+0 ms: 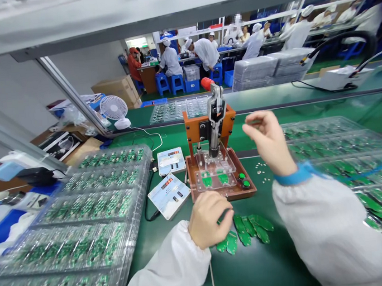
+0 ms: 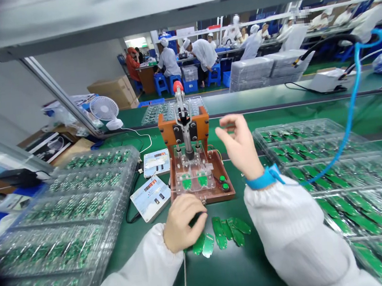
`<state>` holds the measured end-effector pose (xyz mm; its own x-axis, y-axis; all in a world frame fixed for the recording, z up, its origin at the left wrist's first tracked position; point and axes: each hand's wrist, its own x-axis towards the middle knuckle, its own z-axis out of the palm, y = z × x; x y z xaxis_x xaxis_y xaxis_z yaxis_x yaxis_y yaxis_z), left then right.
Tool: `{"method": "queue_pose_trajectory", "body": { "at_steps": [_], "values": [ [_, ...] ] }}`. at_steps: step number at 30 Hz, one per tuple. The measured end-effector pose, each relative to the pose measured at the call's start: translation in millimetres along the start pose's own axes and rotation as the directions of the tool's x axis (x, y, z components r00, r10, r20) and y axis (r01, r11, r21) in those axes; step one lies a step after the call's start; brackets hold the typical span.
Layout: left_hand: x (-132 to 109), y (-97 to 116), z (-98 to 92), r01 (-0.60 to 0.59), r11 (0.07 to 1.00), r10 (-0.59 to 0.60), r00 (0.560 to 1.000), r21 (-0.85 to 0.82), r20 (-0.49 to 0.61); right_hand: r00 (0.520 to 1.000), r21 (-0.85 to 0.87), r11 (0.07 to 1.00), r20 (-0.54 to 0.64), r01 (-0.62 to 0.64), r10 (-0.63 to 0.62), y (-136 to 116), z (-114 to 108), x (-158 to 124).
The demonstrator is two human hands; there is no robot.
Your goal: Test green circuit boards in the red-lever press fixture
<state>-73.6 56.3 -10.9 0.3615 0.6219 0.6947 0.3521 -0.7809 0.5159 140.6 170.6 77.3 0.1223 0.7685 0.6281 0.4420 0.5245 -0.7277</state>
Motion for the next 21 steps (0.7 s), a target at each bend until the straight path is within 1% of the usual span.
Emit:
{"method": "queue_pose_trajectory", "body": {
  "at_steps": [2, 3, 4, 5, 7, 9, 10, 11, 13, 15, 16, 17, 19, 21],
  "values": [
    [-2, 0, 4.6, -0.066, 0.998, 0.067, 0.994, -0.014, 0.084, 0.987, 0.025, 0.988, -0.057, 0.152, -0.151, -11, 5, 36],
    [-3, -1, 6.3, -0.081, 0.996, 0.083, 0.989, -0.02, 0.119, 0.975, 0.017, 0.977, -0.057, 0.214, -0.213, -17, 11, 54],
    [-4, -2, 7.6, -0.089, 0.996, 0.091, 0.984, -0.023, 0.151, 0.969, 0.005, 0.969, -0.032, 0.245, -0.245, -22, 17, 72],
    [-4, -4, 8.5, -0.091, 0.996, 0.094, 0.98, -0.025, 0.176, 0.971, 0.004, 0.971, 0.018, 0.239, -0.239, -29, 24, 89],
    [-6, -7, 9.2, -0.089, 0.996, 0.093, 0.975, -0.027, 0.201, 0.975, 0.051, 0.99, 0.178, 0.128, -0.136, -45, 38, 120],
    [-6, -9, 9.2, -0.083, 0.996, 0.088, 0.976, -0.032, 0.198, 0.95, 0.108, 0.994, 0.31, 0.008, -0.041, -68, 45, 139],
    [-6, -9, 9.1, -0.08, 0.996, 0.086, 0.977, -0.036, 0.195, 0.939, 0.13, 0.992, 0.34, -0.001, -0.043, -81, 45, 142],
    [-6, -9, 9.0, -0.078, 0.996, 0.084, 0.977, -0.039, 0.194, 0.938, 0.145, 0.989, 0.338, 0.032, -0.08, -95, 42, 141],
    [-6, -8, 8.9, -0.077, 0.996, 0.084, 0.977, -0.039, 0.196, 0.94, 0.15, 0.971, 0.261, 0.185, -0.22, -122, 31, 125],
    [-6, -7, 9.0, -0.078, 0.996, 0.084, 0.977, -0.04, 0.196, 0.927, 0.127, 0.935, 0.141, 0.331, -0.348, -142, 17, 93],
    [-6, -7, 9.1, -0.075, 0.996, 0.082, 0.978, -0.041, 0.193, 0.914, 0.11, 0.916, 0.094, 0.385, -0.395, -148, 10, 74],
    [-6, -7, 9.4, -0.071, 0.997, 0.078, 0.979, -0.042, 0.19, 0.903, 0.086, 0.904, 0.069, 0.418, -0.424, -151, 4, 55],
    [-7, -7, 9.9, -0.062, 0.997, 0.069, 0.98, -0.044, 0.189, 0.878, 0.044, 0.881, 0.072, 0.471, -0.473, -149, -4, 21],
    [-7, -7, 10.1, -0.058, 0.997, 0.065, 0.979, -0.04, 0.192, 0.856, 0.029, 0.861, 0.095, 0.507, -0.507, -141, -6, -1]
  ]
}}
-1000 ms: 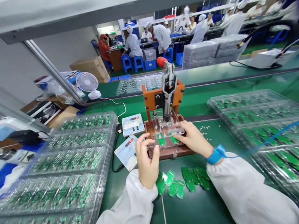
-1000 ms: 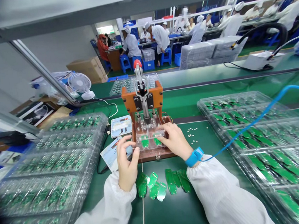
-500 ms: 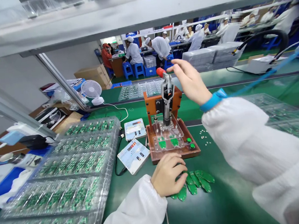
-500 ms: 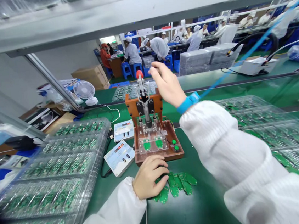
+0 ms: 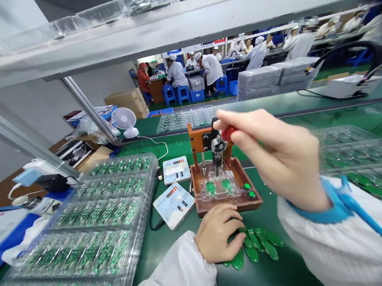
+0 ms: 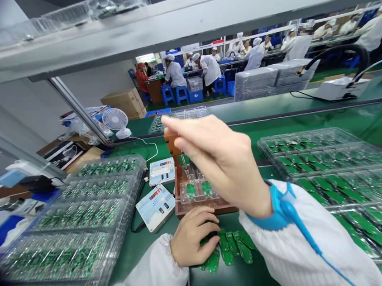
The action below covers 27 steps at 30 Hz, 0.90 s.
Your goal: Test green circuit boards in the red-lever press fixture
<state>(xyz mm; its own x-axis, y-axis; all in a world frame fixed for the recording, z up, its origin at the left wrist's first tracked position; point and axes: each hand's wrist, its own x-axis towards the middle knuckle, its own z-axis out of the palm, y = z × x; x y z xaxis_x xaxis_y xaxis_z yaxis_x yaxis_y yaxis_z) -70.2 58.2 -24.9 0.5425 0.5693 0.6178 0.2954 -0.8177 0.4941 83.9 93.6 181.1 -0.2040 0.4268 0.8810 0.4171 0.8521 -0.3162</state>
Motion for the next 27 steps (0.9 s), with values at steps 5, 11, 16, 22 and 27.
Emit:
{"method": "queue_pose_trajectory", "body": {
  "at_steps": [5, 11, 16, 22, 27],
  "values": [
    [2, 2, -2.9, -0.021, 1.0, 0.021, 1.0, 0.014, 0.004, 1.0, 0.024, 1.0, 0.018, 0.021, -0.021, 10, 5, -30],
    [4, -2, -3.4, -0.034, 0.999, 0.034, 0.999, 0.024, -0.005, 0.997, 0.116, 0.993, 0.068, 0.028, -0.036, 25, 18, -61],
    [2, -7, 6.2, 0.009, 1.0, -0.009, 1.0, 0.025, -0.005, 0.999, 0.199, 0.98, 0.032, 0.003, -0.009, 29, 28, -74],
    [8, 6, -31.6, 0.146, 0.974, -0.158, 0.986, -0.172, -0.058, 0.996, 0.314, 0.947, 0.075, -0.064, 0.043, 31, 25, -77],
    [28, -35, -115.8, 0.518, 0.818, -0.541, 0.841, 0.25, 0.028, 0.998, 0.345, 0.937, 0.061, -0.047, 0.028, 33, 24, -77]
  ]
}}
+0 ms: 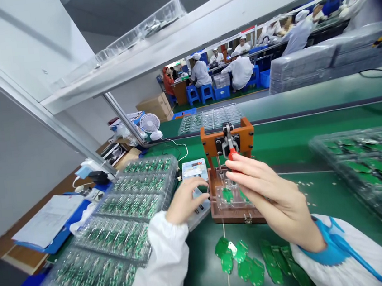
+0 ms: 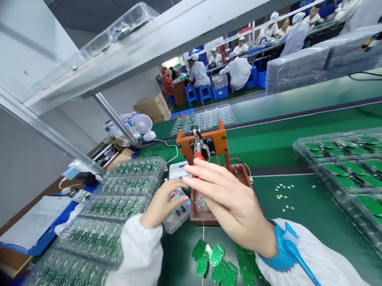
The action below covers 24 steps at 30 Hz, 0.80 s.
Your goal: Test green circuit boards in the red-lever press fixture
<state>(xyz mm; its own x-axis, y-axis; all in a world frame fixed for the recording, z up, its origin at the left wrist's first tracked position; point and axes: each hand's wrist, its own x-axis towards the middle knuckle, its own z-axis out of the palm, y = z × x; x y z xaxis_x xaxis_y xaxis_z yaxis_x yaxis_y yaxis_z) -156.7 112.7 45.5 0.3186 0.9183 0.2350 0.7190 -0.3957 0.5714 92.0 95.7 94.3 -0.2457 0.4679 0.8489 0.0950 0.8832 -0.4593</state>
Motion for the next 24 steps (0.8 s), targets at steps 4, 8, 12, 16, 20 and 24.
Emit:
{"method": "queue_pose_trajectory", "body": {
  "at_steps": [4, 8, 12, 16, 20, 24],
  "values": [
    [38, -43, -18.3, 0.177, 0.9, -0.302, 0.912, 0.398, 0.277, 1.0, 0.001, 1.0, 0.007, 0.015, -0.015, 0, 0, 1],
    [53, -57, -9.5, 0.138, 0.849, -0.409, 0.783, 0.51, 0.469, 0.998, 0.002, 1.0, 0.059, 0.006, -0.006, 0, -3, 1],
    [52, -62, -6.7, 0.095, 0.85, -0.394, 0.768, 0.517, 0.506, 0.998, 0.021, 1.0, 0.061, 0.011, -0.012, 1, -5, -1],
    [52, -65, -7.8, 0.069, 0.855, -0.375, 0.767, 0.514, 0.521, 0.999, 0.028, 1.0, 0.05, 0.008, -0.009, 1, -4, 0],
    [54, -63, -7.3, 0.092, 0.834, -0.444, 0.698, 0.544, 0.562, 0.999, 0.036, 0.999, 0.036, 0.011, -0.013, 0, -2, 1],
    [53, -62, -12.5, 0.113, 0.821, -0.471, 0.689, 0.56, 0.551, 0.999, 0.044, 0.999, 0.03, 0.021, -0.022, 0, -1, 1]
  ]
}}
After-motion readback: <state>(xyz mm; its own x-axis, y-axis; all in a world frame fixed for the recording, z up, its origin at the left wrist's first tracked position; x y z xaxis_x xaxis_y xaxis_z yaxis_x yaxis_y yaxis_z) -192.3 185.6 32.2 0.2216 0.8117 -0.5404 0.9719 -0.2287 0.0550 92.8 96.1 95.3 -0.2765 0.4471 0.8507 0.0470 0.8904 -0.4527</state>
